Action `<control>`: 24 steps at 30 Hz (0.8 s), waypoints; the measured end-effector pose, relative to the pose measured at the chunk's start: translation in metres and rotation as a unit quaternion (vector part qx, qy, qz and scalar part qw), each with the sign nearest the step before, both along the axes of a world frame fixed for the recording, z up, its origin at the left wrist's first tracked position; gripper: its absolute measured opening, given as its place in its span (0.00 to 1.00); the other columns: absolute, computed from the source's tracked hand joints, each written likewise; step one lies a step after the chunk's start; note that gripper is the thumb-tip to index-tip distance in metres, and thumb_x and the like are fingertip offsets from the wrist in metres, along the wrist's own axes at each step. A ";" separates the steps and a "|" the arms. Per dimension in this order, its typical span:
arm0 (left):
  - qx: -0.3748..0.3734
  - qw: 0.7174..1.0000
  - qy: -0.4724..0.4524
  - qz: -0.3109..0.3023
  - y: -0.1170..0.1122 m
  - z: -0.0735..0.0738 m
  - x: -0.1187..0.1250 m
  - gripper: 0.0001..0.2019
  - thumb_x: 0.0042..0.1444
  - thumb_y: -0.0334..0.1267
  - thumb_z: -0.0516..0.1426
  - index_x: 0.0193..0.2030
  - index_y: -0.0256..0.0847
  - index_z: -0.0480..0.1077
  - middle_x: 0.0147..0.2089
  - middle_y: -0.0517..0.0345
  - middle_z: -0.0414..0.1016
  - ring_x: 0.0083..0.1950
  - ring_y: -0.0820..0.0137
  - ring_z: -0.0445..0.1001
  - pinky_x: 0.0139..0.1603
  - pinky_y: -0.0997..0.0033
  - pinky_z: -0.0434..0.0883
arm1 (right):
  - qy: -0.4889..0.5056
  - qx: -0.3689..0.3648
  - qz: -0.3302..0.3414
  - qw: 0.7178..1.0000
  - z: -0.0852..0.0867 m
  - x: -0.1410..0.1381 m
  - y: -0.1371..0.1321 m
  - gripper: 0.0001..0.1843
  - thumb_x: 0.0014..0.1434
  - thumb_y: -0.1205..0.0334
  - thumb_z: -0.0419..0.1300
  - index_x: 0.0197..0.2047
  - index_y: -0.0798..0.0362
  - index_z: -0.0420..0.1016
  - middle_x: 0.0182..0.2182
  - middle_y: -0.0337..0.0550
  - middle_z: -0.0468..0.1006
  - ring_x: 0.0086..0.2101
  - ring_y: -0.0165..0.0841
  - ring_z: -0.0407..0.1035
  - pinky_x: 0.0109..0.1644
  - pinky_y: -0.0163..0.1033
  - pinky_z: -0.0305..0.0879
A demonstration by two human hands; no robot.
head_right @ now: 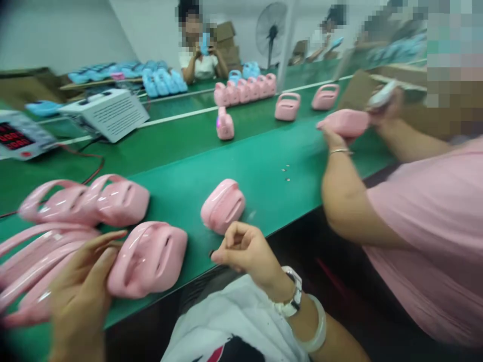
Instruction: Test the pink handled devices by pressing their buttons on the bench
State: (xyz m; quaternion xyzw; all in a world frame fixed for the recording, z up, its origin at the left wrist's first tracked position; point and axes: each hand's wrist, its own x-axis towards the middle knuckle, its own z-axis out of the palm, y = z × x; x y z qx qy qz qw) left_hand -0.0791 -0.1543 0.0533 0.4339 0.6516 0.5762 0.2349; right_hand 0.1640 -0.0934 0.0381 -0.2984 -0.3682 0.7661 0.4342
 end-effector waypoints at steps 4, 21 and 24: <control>-0.020 0.984 -0.151 -0.097 0.017 -0.018 -0.004 0.22 0.49 0.46 0.63 0.51 0.42 0.70 0.49 0.56 0.72 0.50 0.66 0.70 0.47 0.76 0.69 | 0.012 -0.085 0.083 0.993 -0.013 -0.052 -0.016 0.30 0.34 0.61 0.75 0.23 0.55 0.53 0.16 0.31 0.66 0.13 0.16 0.50 0.15 0.24 0.42; -0.118 0.944 -0.193 -0.239 0.015 -0.029 -0.008 0.19 0.58 0.42 0.56 0.56 0.49 0.69 0.60 0.62 0.67 0.62 0.65 0.63 0.60 0.77 0.62 | -0.054 -0.051 0.097 0.992 -0.026 -0.070 -0.004 0.32 0.30 0.59 0.76 0.23 0.56 0.54 0.18 0.33 0.64 0.19 0.18 0.54 0.21 0.25 0.49; -0.149 0.945 -0.174 -0.233 0.004 -0.036 -0.004 0.23 0.57 0.45 0.57 0.60 0.50 0.66 0.63 0.62 0.63 0.64 0.63 0.61 0.64 0.72 0.60 | -0.104 0.019 0.085 0.991 -0.038 -0.076 -0.012 0.32 0.29 0.55 0.76 0.20 0.56 0.55 0.15 0.32 0.58 0.19 0.18 0.48 0.21 0.26 0.43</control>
